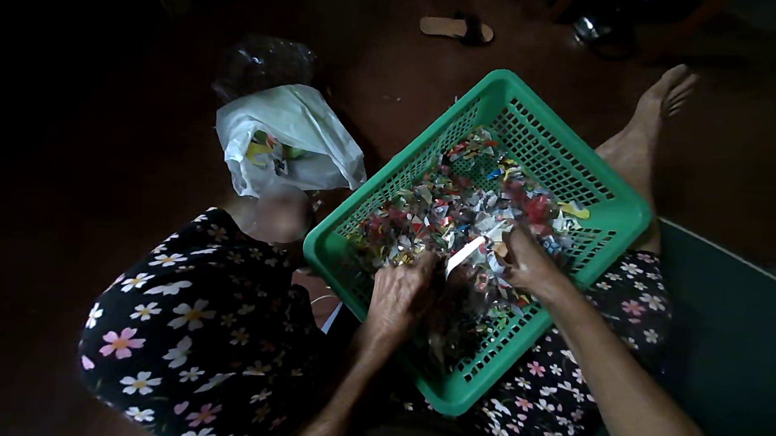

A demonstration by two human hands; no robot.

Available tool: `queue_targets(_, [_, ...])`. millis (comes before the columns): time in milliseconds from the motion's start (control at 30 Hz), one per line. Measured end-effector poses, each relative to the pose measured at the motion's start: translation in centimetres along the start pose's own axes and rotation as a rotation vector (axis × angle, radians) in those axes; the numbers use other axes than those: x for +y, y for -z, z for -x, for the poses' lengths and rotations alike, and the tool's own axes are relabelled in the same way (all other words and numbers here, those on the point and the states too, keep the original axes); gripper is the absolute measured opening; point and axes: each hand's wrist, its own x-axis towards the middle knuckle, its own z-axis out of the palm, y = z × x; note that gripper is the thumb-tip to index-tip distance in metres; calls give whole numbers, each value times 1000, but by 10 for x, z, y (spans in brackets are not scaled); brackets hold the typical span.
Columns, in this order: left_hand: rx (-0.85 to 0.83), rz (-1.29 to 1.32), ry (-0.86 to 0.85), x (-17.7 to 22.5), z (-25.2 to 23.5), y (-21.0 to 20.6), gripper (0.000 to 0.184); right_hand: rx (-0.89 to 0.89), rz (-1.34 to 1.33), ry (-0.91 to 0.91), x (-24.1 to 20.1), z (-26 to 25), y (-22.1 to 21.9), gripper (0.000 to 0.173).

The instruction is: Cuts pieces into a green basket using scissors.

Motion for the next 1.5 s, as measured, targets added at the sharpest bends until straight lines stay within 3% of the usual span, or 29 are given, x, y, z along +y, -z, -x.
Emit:
queue_targets(167, [-248, -56, 122, 7, 1, 18, 34, -24, -24, -59, -11, 0, 0, 39])
queue_targets(267, [-210, -41, 96, 1, 10, 15, 67, 14, -104, -34, -8, -1, -3, 34])
queue_targets(367, [-153, -18, 72, -2, 13, 14, 77, 77, -87, -148, -6, -3, 2, 44])
queue_targets(467, [-94, -41, 80, 1, 10, 8, 67, 73, -5, -172, -5, -3, 6, 45])
queue_targets(567, [-34, -20, 129, 7, 5, 6, 56, 68, 32, -18, 0, -4, 1, 27])
queue_targets(633, [-13, -54, 127, 5, 4, 5, 36, 38, 34, -10, -1, -6, 0, 22])
queue_targets(733, [-38, -48, 123, 3, 5, 10, 22, 21, 43, -56, -3, -10, 1, 23])
queue_targets(833, [-35, -14, 106, 2, 7, 13, 26, 54, 55, -69, -5, -8, 6, 23])
queue_targets(967, [-107, -27, 89, 1, 13, 12, 67, 68, 72, -71, -7, -6, 11, 23])
queue_targets(1033, [-153, -39, 100, 2, 11, 10, 74, 65, 68, -73, -7, -6, 11, 24])
queue_targets(1133, [-73, -44, 40, 3, 6, 0, 54, 37, 28, -58, -7, -5, 7, 23])
queue_targets(1200, [3, -47, 44, 4, 4, -1, 40, 16, 19, -88, -11, -3, 5, 34])
queue_targets(1300, [-25, -41, 59, 7, 5, 7, 26, -4, 77, -154, -16, -3, 9, 36])
queue_targets(1400, [-106, 69, 32, 5, 7, 13, 25, 106, 131, -69, -12, -4, 8, 29])
queue_targets(1500, [-317, 199, 34, -3, 7, 20, 35, 179, 282, 68, -14, -3, 7, 30])
